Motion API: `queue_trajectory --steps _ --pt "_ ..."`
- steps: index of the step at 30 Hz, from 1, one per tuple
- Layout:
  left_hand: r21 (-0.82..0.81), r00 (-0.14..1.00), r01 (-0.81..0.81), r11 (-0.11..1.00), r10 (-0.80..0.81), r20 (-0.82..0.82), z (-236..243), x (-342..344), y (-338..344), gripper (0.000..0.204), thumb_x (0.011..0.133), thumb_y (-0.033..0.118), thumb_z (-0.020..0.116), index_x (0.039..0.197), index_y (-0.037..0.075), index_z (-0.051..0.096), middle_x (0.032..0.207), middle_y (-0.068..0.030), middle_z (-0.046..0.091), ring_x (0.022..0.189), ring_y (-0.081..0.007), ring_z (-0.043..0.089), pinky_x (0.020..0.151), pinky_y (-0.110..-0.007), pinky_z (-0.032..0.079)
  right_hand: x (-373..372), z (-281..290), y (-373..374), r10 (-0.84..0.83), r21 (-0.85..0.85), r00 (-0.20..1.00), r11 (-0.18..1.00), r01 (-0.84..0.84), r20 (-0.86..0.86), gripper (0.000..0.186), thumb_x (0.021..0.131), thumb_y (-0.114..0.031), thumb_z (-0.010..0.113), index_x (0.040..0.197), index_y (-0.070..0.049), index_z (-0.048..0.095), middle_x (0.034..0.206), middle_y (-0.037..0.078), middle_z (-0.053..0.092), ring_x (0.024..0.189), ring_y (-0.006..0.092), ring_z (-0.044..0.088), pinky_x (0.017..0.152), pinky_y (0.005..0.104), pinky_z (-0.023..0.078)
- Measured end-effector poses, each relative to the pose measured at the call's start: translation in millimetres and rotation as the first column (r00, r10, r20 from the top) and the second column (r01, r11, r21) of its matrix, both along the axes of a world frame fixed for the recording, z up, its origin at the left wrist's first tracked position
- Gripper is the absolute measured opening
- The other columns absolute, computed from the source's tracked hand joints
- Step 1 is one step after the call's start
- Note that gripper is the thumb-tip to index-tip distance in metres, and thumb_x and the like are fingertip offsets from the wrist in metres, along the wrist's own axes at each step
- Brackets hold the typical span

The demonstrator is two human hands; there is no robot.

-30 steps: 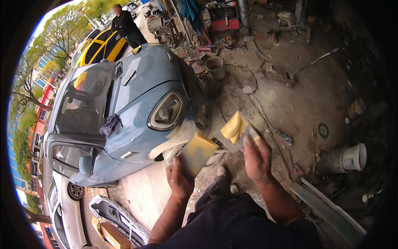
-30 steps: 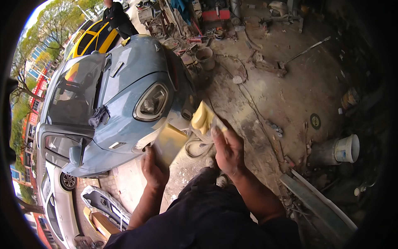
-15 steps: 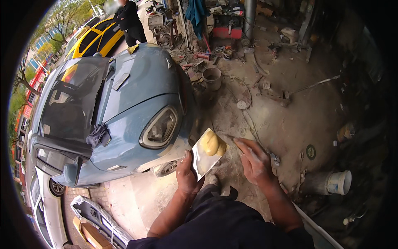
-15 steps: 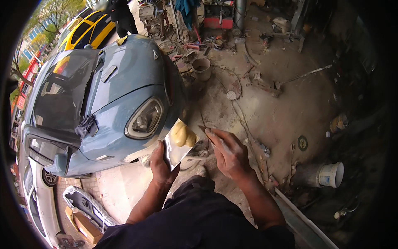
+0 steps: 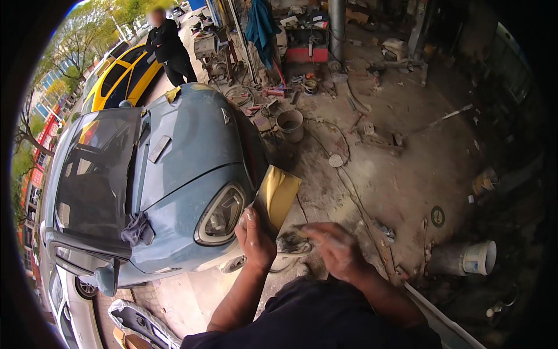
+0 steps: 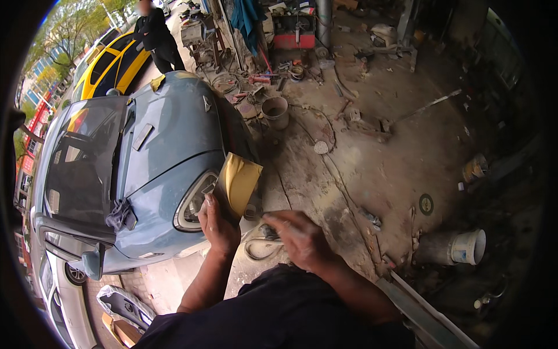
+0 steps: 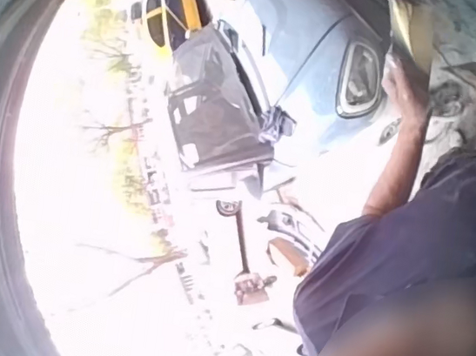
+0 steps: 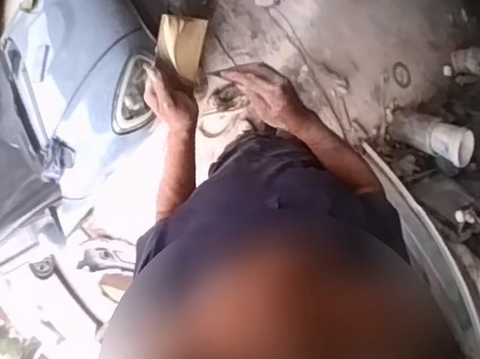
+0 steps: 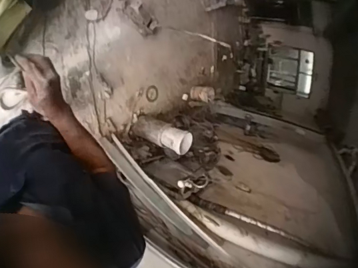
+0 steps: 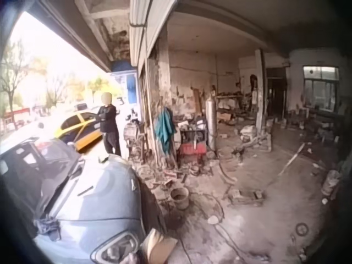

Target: The person applies yellow body filler to the front bumper of a light blue car using a spreader. They smooth the filler over the surface and around the wheel arch, then scrape excess material from the spreader.

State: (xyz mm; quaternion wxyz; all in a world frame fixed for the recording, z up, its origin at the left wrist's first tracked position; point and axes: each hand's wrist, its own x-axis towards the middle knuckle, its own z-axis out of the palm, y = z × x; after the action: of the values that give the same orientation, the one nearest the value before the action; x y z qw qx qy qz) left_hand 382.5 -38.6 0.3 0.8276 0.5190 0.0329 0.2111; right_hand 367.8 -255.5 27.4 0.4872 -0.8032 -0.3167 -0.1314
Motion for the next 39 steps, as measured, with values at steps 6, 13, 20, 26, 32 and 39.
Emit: queue_trajectory --steps 6,13,20,26,32,39 --pt "0.733 0.942 -0.153 0.663 -0.127 0.312 21.6 17.0 -16.5 0.046 0.117 0.027 0.050 0.127 -0.012 0.072 0.094 -0.0215 0.070 0.085 -0.0325 0.068 0.077 -0.040 0.054 64.6 14.3 -34.5 -0.013 0.378 0.896 0.904 0.201 -0.445 0.033 0.118 -0.015 0.055 0.143 0.004 0.065 0.118 0.006 0.074 0.107 0.0126 0.063 0.098 0.0289 0.051" --pt "0.838 0.944 -0.260 0.480 -0.058 0.326 45.6 41.4 -57.5 0.042 0.108 0.017 0.060 0.139 -0.011 0.068 0.112 -0.0251 0.076 0.098 -0.0414 0.071 0.089 -0.045 0.058 111.8 9.0 -42.8 0.150 0.299 0.959 0.951 -0.073 -0.242 0.031 0.115 -0.010 0.053 0.138 0.004 0.067 0.125 0.012 0.073 0.109 0.0197 0.067 0.096 0.0326 0.053" --pt "0.831 0.947 -0.319 0.456 0.186 0.262 58.0 69.3 -112.6 0.043 0.112 0.019 0.057 0.140 -0.011 0.067 0.108 -0.0234 0.075 0.097 -0.0395 0.071 0.088 -0.045 0.057 175.8 4.2 -89.5 0.476 0.053 0.879 0.877 -0.478 0.045 0.049 0.093 0.012 0.062 0.139 0.000 0.072 0.134 0.021 0.072 0.121 0.0398 0.073 0.103 0.0448 0.060" --pt "0.387 0.897 -0.406 0.828 0.443 -0.006 30.1 79.1 -148.6 0.048 0.121 0.034 0.047 0.131 -0.006 0.071 0.103 -0.0129 0.073 0.096 -0.0191 0.066 0.085 -0.035 0.052 216.1 -10.1 -121.7 0.658 0.010 0.753 0.753 -0.658 0.021 0.042 0.095 0.012 0.061 0.133 0.000 0.075 0.130 0.018 0.074 0.118 0.0370 0.074 0.100 0.0440 0.062" --pt "-0.292 0.962 -0.274 0.916 0.267 -0.065 -3.8 70.3 -167.9 0.045 0.118 0.032 0.055 0.141 -0.006 0.063 0.143 -0.0194 0.069 0.128 -0.0294 0.069 0.115 -0.045 0.054 235.8 -24.5 -152.4 0.522 0.735 0.766 0.671 -0.096 -0.376 0.030 0.116 -0.012 0.057 0.139 0.003 0.071 0.128 0.011 0.074 0.109 0.0131 0.068 0.087 0.0247 0.053" --pt "-0.550 0.993 -0.068 0.832 0.006 -0.115 -8.7 71.6 -199.2 0.057 0.116 0.040 0.056 0.145 -0.009 0.061 0.142 -0.0216 0.071 0.130 -0.0328 0.070 0.114 -0.045 0.054 201.6 -14.6 -149.6 0.397 0.305 0.915 0.883 -0.357 -0.077 0.039 0.114 -0.007 0.057 0.148 0.013 0.061 0.143 0.031 0.070 0.130 0.0408 0.072 0.109 0.0445 0.057"
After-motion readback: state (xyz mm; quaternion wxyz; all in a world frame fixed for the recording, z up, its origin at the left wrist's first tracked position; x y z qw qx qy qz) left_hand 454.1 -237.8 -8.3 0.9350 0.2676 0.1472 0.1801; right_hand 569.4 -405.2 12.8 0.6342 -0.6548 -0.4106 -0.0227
